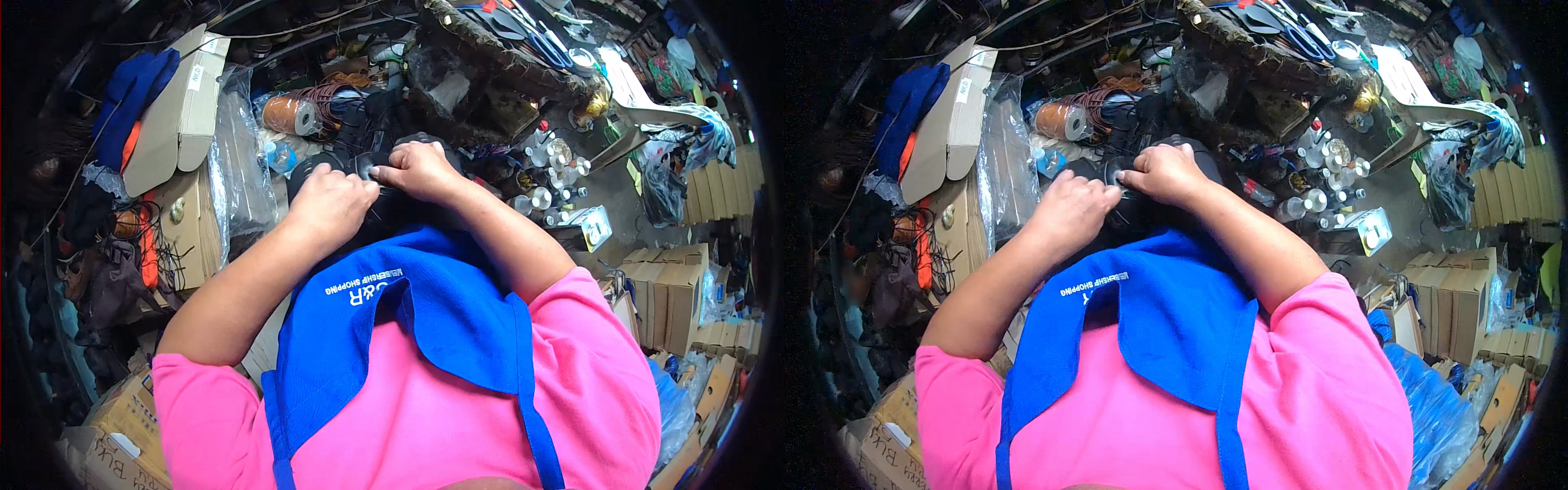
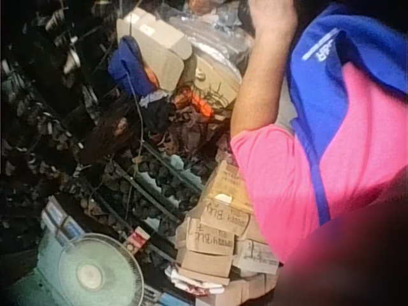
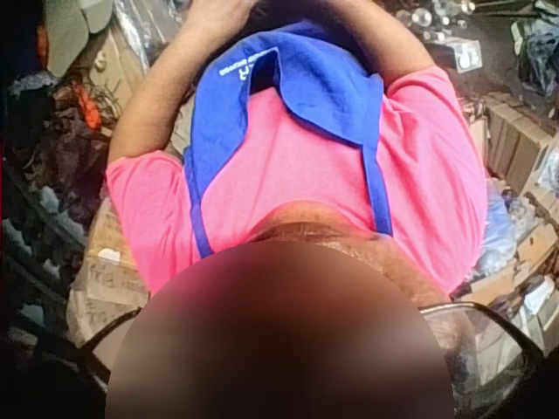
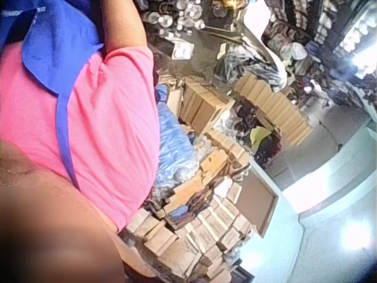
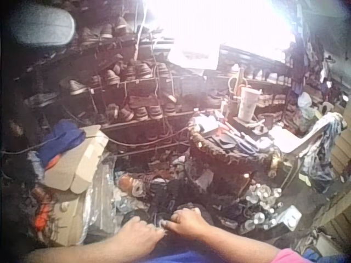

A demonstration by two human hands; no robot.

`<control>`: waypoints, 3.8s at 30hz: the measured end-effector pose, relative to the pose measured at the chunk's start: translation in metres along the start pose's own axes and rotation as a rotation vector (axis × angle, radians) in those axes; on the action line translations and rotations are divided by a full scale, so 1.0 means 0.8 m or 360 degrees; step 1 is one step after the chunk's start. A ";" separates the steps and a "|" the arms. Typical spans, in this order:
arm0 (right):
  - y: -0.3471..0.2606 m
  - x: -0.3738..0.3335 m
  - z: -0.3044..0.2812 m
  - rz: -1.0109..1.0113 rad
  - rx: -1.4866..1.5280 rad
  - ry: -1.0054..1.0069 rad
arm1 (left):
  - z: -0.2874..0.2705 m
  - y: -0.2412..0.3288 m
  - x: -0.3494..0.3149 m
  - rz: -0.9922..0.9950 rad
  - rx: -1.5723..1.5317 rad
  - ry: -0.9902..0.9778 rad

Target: Sewing the upper part of a black shoe by hand using a needle and thread.

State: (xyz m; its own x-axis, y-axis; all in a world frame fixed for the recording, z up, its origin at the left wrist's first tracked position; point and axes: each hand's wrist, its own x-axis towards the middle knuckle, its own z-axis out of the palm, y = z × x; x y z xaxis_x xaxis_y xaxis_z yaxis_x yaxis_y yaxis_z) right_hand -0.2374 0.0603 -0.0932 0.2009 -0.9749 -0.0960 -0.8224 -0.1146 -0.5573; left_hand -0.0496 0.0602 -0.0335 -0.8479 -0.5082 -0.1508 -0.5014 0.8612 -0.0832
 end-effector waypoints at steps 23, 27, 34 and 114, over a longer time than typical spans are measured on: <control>-0.002 0.004 0.009 0.0008 -0.0013 -0.0076 | -0.011 -0.012 0.018 0.0303 0.0305 -0.0175; 0.045 0.006 0.002 0.0102 -0.0178 0.0200 | -0.055 -0.044 -0.045 0.0020 0.0132 -0.0297; 0.010 0.009 -0.028 0.0241 -0.0043 -0.0237 | -0.086 -0.074 -0.140 -0.0638 -0.1100 0.0592; 0.024 -0.024 -0.053 -0.0278 0.0821 -0.0369 | 0.082 0.025 0.027 -0.0578 -0.4478 0.0358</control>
State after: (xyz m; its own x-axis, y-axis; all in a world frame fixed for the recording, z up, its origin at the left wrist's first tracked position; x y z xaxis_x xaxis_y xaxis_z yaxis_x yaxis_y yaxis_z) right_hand -0.2792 0.0687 -0.0670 0.4688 -0.8762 -0.1120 -0.4133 -0.1055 -0.9045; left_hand -0.0668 0.0671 -0.1033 -0.6767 -0.6484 -0.3487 0.5187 -0.7560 0.3992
